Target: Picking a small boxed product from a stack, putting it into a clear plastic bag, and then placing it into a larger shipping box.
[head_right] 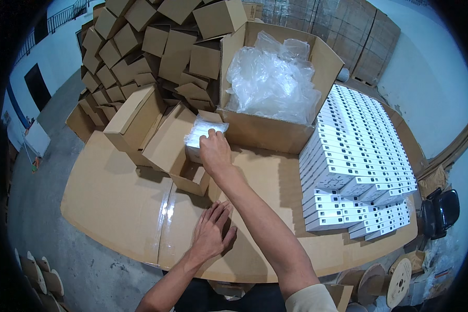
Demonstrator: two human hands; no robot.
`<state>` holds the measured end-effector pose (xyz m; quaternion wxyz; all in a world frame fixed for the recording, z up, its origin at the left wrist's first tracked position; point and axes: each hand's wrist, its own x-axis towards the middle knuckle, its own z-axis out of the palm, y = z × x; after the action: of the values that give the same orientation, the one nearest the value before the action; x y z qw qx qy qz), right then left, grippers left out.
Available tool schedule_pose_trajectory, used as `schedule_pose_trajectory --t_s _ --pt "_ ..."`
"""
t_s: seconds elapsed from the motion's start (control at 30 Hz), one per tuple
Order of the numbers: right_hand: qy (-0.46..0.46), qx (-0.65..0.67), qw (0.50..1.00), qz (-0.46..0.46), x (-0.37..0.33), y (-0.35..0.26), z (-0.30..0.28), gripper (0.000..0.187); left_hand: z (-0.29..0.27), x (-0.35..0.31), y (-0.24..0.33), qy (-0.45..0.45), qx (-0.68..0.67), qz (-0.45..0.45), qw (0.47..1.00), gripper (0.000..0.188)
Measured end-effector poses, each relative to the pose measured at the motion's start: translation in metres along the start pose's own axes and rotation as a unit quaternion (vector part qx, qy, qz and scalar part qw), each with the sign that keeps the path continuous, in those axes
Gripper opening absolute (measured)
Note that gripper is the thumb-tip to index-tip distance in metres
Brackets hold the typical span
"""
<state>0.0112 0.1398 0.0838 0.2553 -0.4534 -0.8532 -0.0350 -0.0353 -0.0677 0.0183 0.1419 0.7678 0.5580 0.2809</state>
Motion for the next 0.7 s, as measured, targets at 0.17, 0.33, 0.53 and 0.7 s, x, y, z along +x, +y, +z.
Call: schedule_pose_trajectory --t_s 0.17,0.33,0.53,0.7 --pt "-0.043 0.059 0.997 0.034 -0.017 0.0 -0.035 0.035 0.001 0.001 0.0 0.001 0.0 0.008 1.0 0.061" --pt "0.133 0.112 0.985 -0.015 -0.057 0.014 -0.102 0.052 -0.002 0.005 0.005 0.02 -0.018 0.013 1.0 0.058" --pt "0.205 0.02 0.978 0.023 -0.116 0.068 -0.181 0.054 -0.001 0.005 0.008 0.017 -0.003 0.013 1.0 0.056" --pt "0.231 -0.084 0.964 0.1 -0.174 0.127 -0.236 0.052 0.001 0.004 0.006 -0.02 -0.012 0.037 0.999 0.058"
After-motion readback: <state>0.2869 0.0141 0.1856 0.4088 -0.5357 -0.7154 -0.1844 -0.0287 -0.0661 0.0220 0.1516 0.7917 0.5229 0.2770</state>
